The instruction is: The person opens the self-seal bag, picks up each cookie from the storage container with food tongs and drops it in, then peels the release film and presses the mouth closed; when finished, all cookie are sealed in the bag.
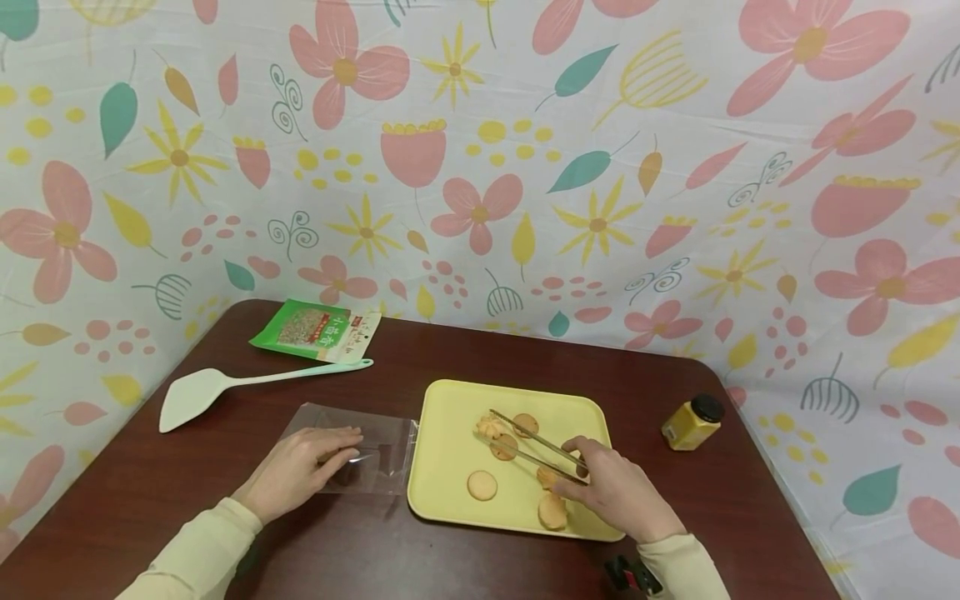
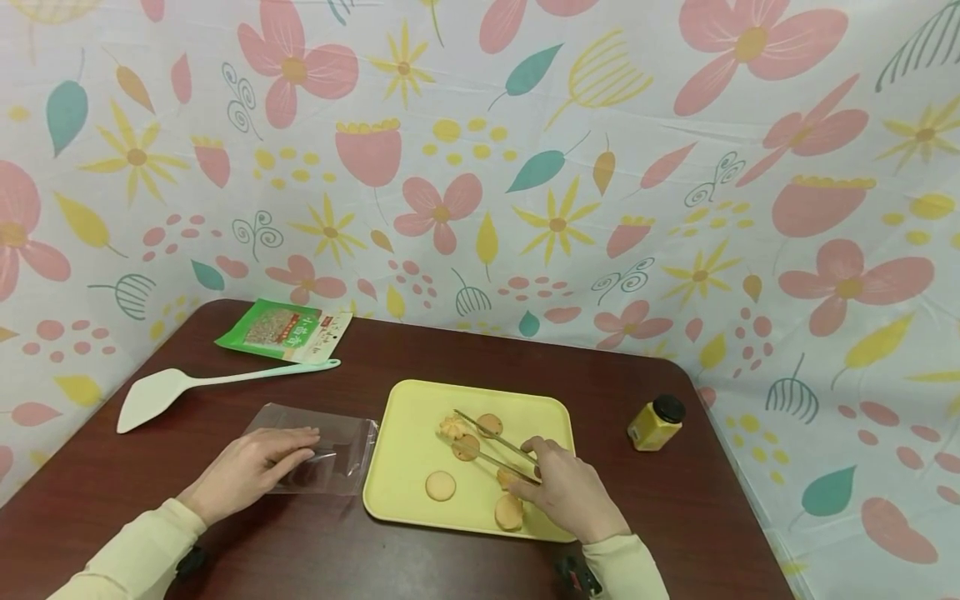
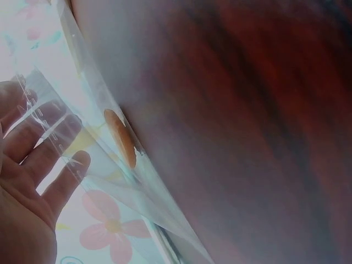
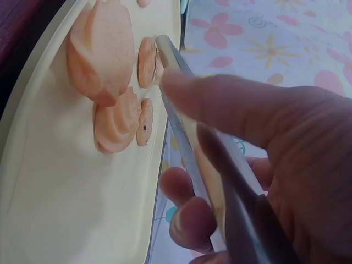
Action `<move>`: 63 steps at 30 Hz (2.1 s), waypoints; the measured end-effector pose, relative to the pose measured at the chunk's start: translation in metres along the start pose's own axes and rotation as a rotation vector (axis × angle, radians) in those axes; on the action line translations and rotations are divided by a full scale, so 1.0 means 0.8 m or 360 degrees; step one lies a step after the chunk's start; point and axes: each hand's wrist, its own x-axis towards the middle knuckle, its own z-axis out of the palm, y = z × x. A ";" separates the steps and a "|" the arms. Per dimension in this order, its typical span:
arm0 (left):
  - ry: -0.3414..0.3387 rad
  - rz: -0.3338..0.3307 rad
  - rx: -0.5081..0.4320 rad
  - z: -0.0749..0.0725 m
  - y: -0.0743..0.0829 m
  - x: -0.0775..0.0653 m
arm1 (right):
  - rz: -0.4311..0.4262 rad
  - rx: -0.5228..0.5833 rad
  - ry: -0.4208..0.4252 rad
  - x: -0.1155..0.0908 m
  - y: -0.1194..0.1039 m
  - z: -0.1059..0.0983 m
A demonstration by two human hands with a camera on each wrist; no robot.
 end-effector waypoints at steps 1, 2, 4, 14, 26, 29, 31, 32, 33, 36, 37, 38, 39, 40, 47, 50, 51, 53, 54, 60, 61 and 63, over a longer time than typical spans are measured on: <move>0.0000 0.0000 -0.0001 0.000 0.000 0.000 | -0.0003 -0.0013 0.0002 0.000 0.000 0.000; -0.0001 0.0002 -0.0001 0.000 0.000 0.000 | -0.0004 -0.0025 0.0006 0.000 -0.001 0.000; 0.0001 0.0005 0.0000 0.000 0.000 0.000 | -0.0002 -0.0045 0.0011 0.001 -0.001 0.001; 0.0018 0.0005 0.0019 0.001 0.000 0.000 | -0.0013 -0.0079 0.0058 -0.005 -0.002 -0.004; 0.0023 0.0012 0.0038 0.002 -0.002 0.000 | -0.0097 -0.0159 0.0155 -0.008 -0.002 -0.009; 0.0018 0.0010 0.0037 0.002 -0.002 0.000 | -0.0127 -0.0193 0.0188 -0.009 -0.003 -0.009; 0.0018 0.0015 0.0032 0.002 -0.002 0.000 | -0.0147 -0.0202 0.0205 -0.009 -0.003 -0.009; 0.0019 0.0017 0.0031 0.002 -0.002 0.001 | -0.0158 -0.0208 0.0215 -0.009 -0.003 -0.009; 0.0020 0.0020 0.0030 0.001 -0.002 0.001 | -0.0170 -0.0211 0.0223 -0.009 -0.003 -0.009; 0.0020 0.0027 0.0032 0.001 -0.002 0.001 | -0.0191 -0.0215 0.0237 -0.009 -0.004 -0.008; 0.0020 0.0027 0.0035 0.002 -0.002 0.001 | -0.0192 -0.0216 0.0240 -0.010 -0.004 -0.008; 0.0018 0.0024 0.0036 0.002 -0.002 0.001 | -0.0193 -0.0216 0.0240 -0.010 -0.005 -0.007; 0.0016 0.0022 0.0037 0.001 -0.001 0.001 | -0.0195 -0.0210 0.0241 -0.010 -0.005 -0.007; 0.0013 0.0020 0.0038 0.002 -0.001 0.001 | -0.0195 -0.0202 0.0236 -0.011 -0.006 -0.007; 0.0006 0.0008 0.0038 0.001 -0.001 0.000 | -0.0293 -0.0149 0.0259 -0.013 -0.012 -0.005; 0.0010 0.0015 0.0042 0.001 -0.001 0.000 | -0.0368 -0.0157 0.0300 -0.014 -0.015 -0.005; 0.0011 0.0015 0.0044 0.001 -0.001 0.000 | -0.0390 -0.0164 0.0310 -0.014 -0.017 -0.004; 0.0011 0.0013 0.0044 0.001 -0.001 0.000 | -0.0427 -0.0176 0.0320 -0.014 -0.019 -0.005; 0.0010 0.0012 0.0043 0.001 -0.001 0.001 | -0.0444 -0.0178 0.0322 -0.014 -0.021 -0.005; 0.0004 0.0004 0.0038 0.000 0.000 0.001 | -0.0532 -0.0189 0.0333 -0.015 -0.031 -0.005; 0.0004 0.0001 0.0038 0.000 0.000 0.001 | -0.0542 -0.0192 0.0331 -0.016 -0.033 -0.005; 0.0002 -0.0007 0.0038 0.000 0.000 0.001 | -0.0565 -0.0199 0.0322 -0.015 -0.036 -0.004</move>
